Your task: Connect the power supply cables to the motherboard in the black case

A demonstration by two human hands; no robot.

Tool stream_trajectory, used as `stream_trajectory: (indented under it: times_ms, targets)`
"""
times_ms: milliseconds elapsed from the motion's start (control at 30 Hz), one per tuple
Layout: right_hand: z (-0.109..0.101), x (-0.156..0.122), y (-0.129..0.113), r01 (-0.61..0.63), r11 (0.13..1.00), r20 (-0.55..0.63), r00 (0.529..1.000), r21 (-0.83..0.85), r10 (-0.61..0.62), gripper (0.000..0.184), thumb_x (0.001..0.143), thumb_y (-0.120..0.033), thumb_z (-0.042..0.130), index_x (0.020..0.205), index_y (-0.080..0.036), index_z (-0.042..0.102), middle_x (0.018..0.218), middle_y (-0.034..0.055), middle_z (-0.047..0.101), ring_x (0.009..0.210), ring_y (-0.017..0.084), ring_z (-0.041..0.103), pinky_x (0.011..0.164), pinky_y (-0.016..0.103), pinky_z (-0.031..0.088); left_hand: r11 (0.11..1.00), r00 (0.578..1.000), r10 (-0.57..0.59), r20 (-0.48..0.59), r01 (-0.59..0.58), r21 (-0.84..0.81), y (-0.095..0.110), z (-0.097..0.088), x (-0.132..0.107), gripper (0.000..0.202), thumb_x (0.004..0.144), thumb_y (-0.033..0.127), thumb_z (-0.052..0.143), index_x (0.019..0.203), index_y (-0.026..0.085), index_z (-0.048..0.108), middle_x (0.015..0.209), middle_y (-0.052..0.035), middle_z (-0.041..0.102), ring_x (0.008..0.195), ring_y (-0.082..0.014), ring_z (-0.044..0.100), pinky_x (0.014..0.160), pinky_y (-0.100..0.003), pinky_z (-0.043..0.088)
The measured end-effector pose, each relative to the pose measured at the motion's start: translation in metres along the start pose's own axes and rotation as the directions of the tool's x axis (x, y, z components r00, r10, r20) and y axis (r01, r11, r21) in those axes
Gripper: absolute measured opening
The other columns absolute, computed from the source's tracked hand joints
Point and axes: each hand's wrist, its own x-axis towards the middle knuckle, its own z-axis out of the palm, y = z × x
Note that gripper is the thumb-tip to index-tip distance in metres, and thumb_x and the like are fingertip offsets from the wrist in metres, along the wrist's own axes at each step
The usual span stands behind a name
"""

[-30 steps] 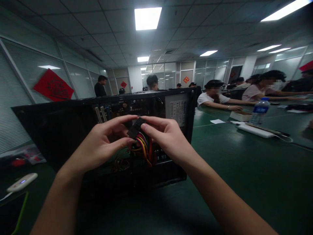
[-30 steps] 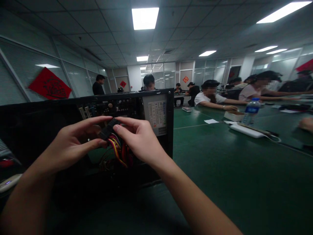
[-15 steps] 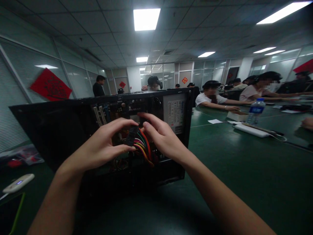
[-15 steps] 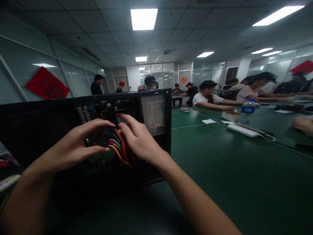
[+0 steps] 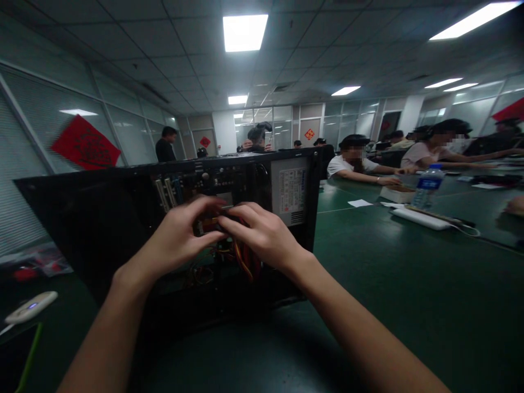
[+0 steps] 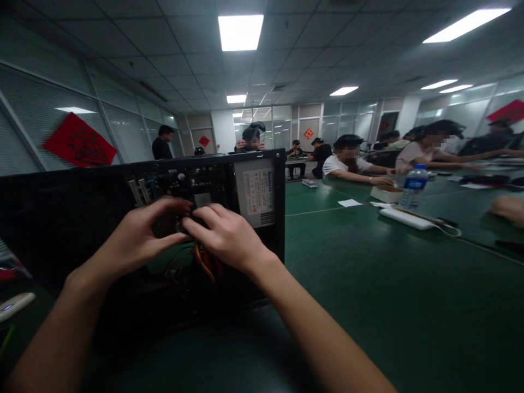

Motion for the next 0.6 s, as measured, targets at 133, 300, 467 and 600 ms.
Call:
stream_trajectory:
  times_ms: [133,300,467,600]
  targets:
    - [0.005,0.003,-0.009,-0.179,0.978,0.127,0.973,-0.109,0.193,0.035,0.105,-0.015,0.046,0.134,-0.02,0.065,0.125,0.0145,0.065,0.112,0.024,0.063,0.095,0.04,0.057,0.987,0.995,0.099,-0.031,-0.094,0.13,-0.009,0.01,0.002,0.027,0.091,0.037,0.063,0.109,0.018,0.07,0.11,-0.0098,0.073,0.103,-0.0233,0.07,0.093,-0.035,0.056]
    - [0.017,0.004,-0.012,-0.367,0.917,0.347,0.849,-0.155,0.398,0.036,0.103,-0.009,0.039,0.128,-0.016,0.065,0.123,0.0148,0.065,0.105,0.024,0.068,0.089,0.034,0.056,0.979,0.994,0.087,0.068,-0.098,0.176,-0.039,0.022,0.001,0.021,0.095,0.033,0.059,0.103,0.019,0.074,0.105,-0.0074,0.074,0.096,-0.0196,0.071,0.086,-0.031,0.055]
    - [0.044,-0.01,0.014,-0.439,0.889,0.478,0.758,-0.129,0.444,0.031,0.101,-0.015,0.046,0.12,-0.016,0.071,0.128,0.0139,0.067,0.115,0.026,0.066,0.094,0.033,0.052,0.953,0.983,-0.034,0.183,-0.023,0.301,-0.069,0.04,0.001,0.023,0.095,0.029,0.059,0.104,0.021,0.078,0.107,-0.0065,0.078,0.095,-0.0208,0.073,0.081,-0.03,0.054]
    - [0.051,-0.015,0.025,-0.45,0.886,0.5,0.746,-0.108,0.44,0.031,0.1,-0.016,0.048,0.12,-0.016,0.073,0.13,0.0131,0.067,0.117,0.025,0.065,0.095,0.032,0.049,0.956,0.97,-0.042,0.241,-0.032,0.293,-0.081,0.052,0.002,0.023,0.092,0.021,0.059,0.099,0.021,0.081,0.102,-0.0075,0.08,0.091,-0.0212,0.075,0.078,-0.028,0.055]
